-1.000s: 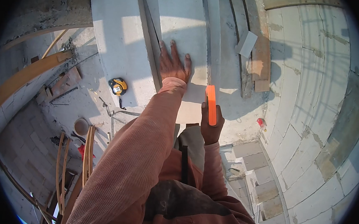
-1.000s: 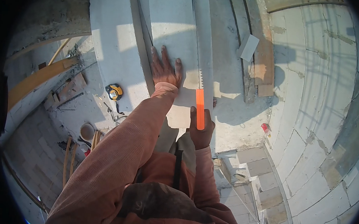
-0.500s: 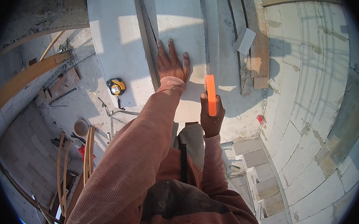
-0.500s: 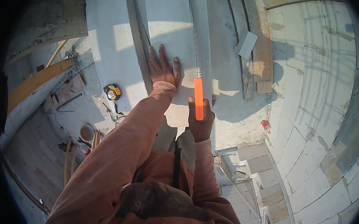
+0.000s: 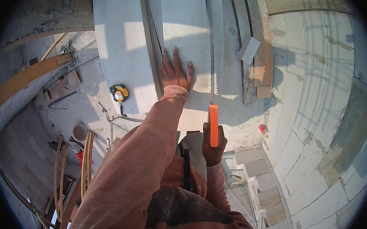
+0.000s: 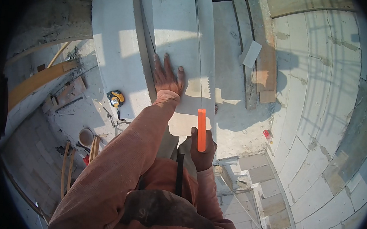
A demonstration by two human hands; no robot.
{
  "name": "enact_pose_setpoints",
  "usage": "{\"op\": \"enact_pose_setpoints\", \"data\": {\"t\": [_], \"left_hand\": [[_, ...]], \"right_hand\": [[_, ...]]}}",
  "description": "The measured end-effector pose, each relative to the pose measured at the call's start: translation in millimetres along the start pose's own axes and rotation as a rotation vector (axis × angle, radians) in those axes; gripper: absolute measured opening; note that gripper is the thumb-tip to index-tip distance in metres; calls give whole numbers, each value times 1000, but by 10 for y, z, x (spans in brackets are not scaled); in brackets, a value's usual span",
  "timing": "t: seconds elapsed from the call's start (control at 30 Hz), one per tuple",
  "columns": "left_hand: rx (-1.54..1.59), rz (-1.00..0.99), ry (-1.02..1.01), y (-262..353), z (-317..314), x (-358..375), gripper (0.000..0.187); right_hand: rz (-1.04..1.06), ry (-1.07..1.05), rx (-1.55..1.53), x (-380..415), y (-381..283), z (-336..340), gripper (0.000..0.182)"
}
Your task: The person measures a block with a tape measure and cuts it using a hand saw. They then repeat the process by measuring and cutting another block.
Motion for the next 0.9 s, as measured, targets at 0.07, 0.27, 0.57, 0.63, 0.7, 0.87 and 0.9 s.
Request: {"op": "enact_pose_setpoints", "data": {"t": [0.07, 0.27, 0.57, 0.63, 0.7, 0.87, 0.9], "left_hand": [[-5, -4, 10, -8, -5, 26, 73], [-46, -50, 102, -6, -6, 36, 73], [-34, -44, 98, 9, 24, 19, 74], [-30, -25, 71, 18, 35, 82, 74], [-22, -27, 71, 9, 44, 1, 74], [2, -36, 47, 15, 66, 23, 73], [21, -50, 67, 75, 36, -9, 73]], "right_hand": [[18, 15, 10, -76, -328, 75, 29], [19, -24, -144, -1834, -1088, -285, 29], [-7, -22, -82, -550, -1179, 316, 22], [-32, -27, -166, -855, -1161, 227, 22], [-47, -45, -105, -1602, -1278, -29, 27], [-63, -104, -52, -2204, -1427, -337, 36], [-30, -58, -66, -2173, -1405, -298, 36]]}}
Point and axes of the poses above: each hand's wrist, its own x-axis away from the middle knuckle, its own z-axis out of the back of the hand, y = z × x, the point moved 2 cm from there along -x, towards the middle knuckle, and after that the axes turned 1 degree about y, right-handed, at the moved point
